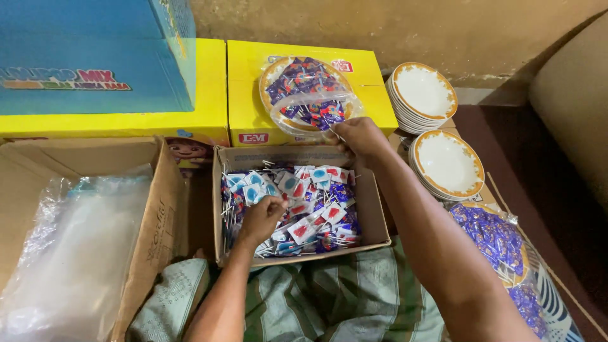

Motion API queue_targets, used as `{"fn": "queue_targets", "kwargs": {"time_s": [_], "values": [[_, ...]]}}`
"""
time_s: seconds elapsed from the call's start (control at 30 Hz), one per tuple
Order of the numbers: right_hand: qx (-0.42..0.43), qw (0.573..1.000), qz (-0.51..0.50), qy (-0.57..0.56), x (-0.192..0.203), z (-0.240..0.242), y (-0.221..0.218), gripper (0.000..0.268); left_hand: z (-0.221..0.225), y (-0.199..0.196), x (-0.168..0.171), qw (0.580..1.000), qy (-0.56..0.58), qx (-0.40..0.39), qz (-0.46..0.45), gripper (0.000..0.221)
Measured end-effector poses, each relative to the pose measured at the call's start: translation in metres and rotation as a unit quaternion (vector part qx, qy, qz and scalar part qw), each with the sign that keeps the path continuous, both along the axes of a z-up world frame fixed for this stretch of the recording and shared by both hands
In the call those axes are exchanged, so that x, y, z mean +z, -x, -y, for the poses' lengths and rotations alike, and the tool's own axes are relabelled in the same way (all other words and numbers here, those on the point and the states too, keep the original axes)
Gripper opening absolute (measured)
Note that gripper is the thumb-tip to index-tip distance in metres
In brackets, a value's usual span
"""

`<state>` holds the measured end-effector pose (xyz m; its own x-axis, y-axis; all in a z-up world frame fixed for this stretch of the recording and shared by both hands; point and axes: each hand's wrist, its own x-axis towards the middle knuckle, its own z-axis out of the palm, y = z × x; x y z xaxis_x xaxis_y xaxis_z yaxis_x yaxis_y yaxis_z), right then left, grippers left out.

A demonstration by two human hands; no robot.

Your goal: Arranging small colorful packets into a cardboard box for packaging

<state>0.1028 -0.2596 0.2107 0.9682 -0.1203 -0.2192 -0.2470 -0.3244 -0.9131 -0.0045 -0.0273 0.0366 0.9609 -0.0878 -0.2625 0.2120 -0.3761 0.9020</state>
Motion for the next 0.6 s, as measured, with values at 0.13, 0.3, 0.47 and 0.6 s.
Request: {"fn": "queue_targets", "kwargs": {"time_s": [0.13,0.3,0.47,0.6], "values": [[0.038,0.996,0.025,0.077,-0.015,-0.017,-0.055,0.023,0.002,0.005,0.013,1.0,-0.001,0.001,-0.005,0.039],[0.183,0.779,0.158,0.578,-0.056,-0.027,-0.132,0.026,0.001,0.005,0.001,1.0,-0.019,-0.016,0.009,0.041],[0.079,0.875,0.119,0.463,-0.048,-0.041,-0.084,0.029,0.003,0.006,0.013,0.998,-0.046,-0.041,0.014,0.049],[0.085,0.902,0.146,0.397,0.003,-0.053,-0.013,0.037,0.004,0.008,0.023,0.995,-0.073,-0.066,0.012,0.052]]}}
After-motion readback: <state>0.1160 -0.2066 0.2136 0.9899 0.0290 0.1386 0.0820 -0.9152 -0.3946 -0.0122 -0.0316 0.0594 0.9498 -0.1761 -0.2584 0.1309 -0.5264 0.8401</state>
